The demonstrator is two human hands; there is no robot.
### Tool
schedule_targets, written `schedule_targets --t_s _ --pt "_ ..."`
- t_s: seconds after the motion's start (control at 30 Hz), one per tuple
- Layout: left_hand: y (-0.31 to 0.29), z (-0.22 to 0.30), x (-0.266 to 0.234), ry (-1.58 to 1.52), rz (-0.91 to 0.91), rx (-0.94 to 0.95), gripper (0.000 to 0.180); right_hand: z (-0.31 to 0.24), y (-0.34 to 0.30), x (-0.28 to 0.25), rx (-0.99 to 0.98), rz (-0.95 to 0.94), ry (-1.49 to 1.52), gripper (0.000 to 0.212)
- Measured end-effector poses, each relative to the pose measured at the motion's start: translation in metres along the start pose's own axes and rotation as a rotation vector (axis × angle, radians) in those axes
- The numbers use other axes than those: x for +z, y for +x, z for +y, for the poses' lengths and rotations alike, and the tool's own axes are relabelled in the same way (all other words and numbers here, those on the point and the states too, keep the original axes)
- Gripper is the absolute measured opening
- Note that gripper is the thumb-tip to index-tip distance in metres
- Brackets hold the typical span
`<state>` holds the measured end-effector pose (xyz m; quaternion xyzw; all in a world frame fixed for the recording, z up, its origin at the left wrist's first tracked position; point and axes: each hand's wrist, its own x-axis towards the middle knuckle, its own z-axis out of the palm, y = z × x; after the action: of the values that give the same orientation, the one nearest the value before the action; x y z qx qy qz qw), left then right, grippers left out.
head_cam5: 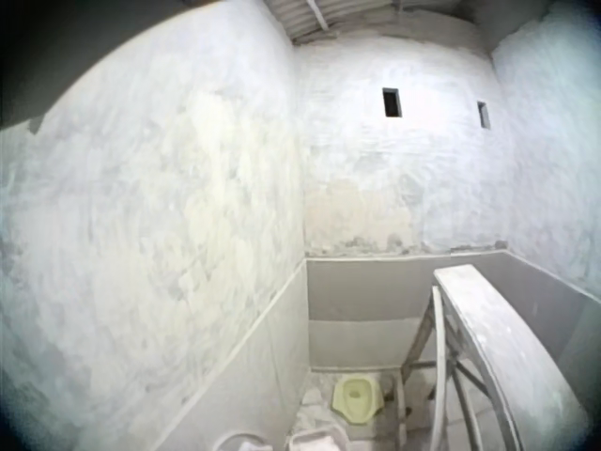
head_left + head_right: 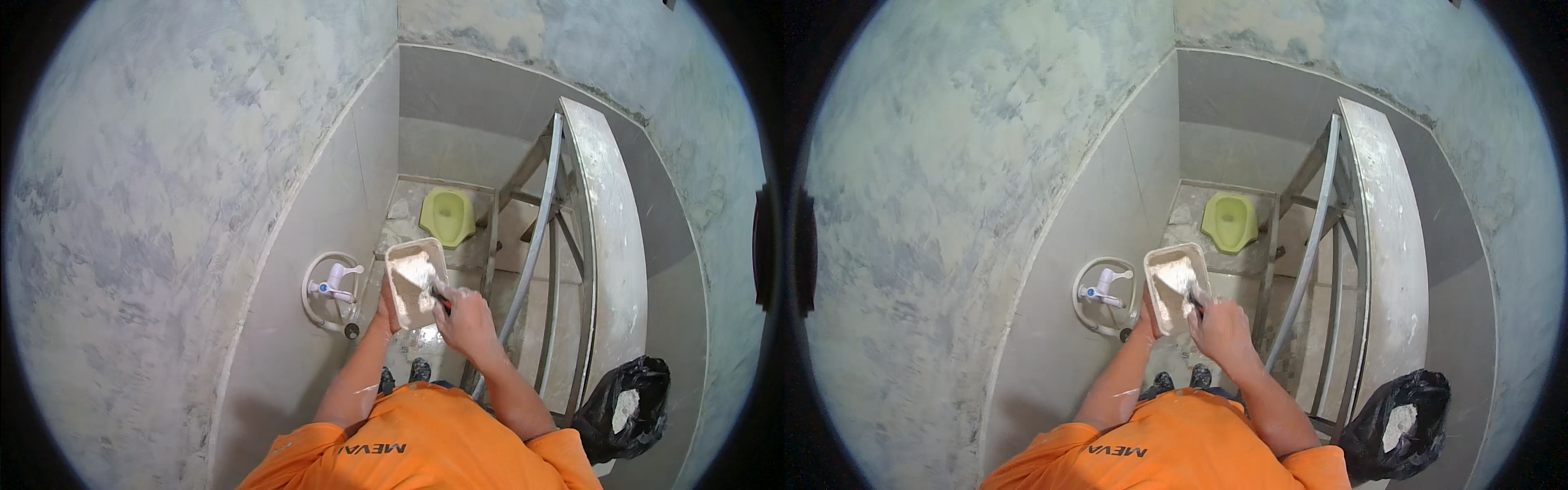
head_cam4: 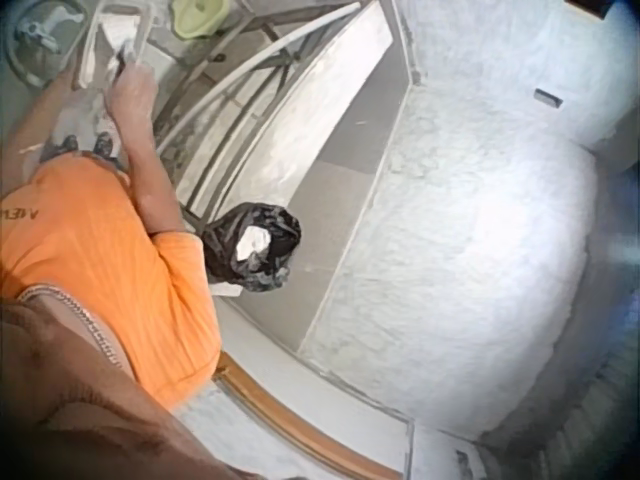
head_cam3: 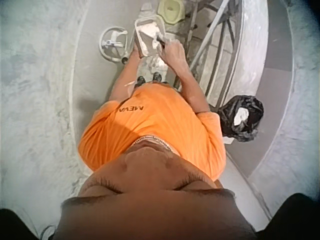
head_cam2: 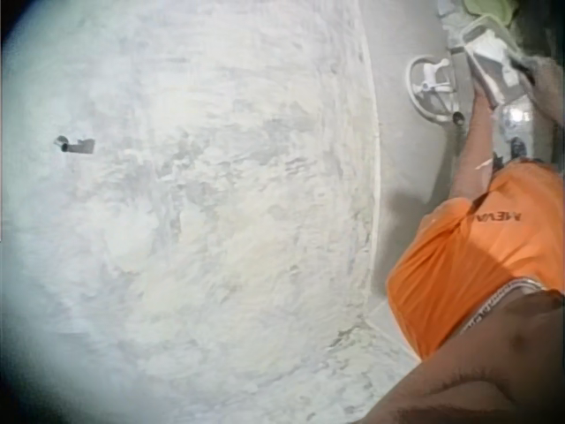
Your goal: The person applies plaster to a wall using a putty knife, then scoops more material from a bag into a plastic container.
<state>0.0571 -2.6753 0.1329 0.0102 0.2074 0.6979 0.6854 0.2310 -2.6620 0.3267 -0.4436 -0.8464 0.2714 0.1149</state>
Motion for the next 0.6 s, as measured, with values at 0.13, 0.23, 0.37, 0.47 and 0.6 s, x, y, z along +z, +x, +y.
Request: schedule_targets --t_s 0.13,0.23,0.37,0.47,0.6 --pt "0.026 -0.021 -0.020 0.216 0.070 0.033 0.073 0.021 0.024 0.013 -0.014 0.018 -0.002 0.035" --pt "0.040 -0.030 -0.011 0.175 0.029 0.127 0.073 0.041 0.023 0.015 0.021 -0.096 -0.008 0.034" --pt "0.048 -0.030 0.003 0.040 -0.049 0.090 0.065 0.058 0.031 -0.009 0.000 -0.166 0.029 0.036" --pt "0.056 -0.028 0.009 0.082 -0.132 0.009 0.066 0.045 0.044 -0.032 -0.016 0.016 0.120 0.037" --pt "0.066 -0.046 0.007 -0.056 -0.099 0.082 0.063 0.064 0.053 -0.006 0.023 -0.073 -0.088 0.032"
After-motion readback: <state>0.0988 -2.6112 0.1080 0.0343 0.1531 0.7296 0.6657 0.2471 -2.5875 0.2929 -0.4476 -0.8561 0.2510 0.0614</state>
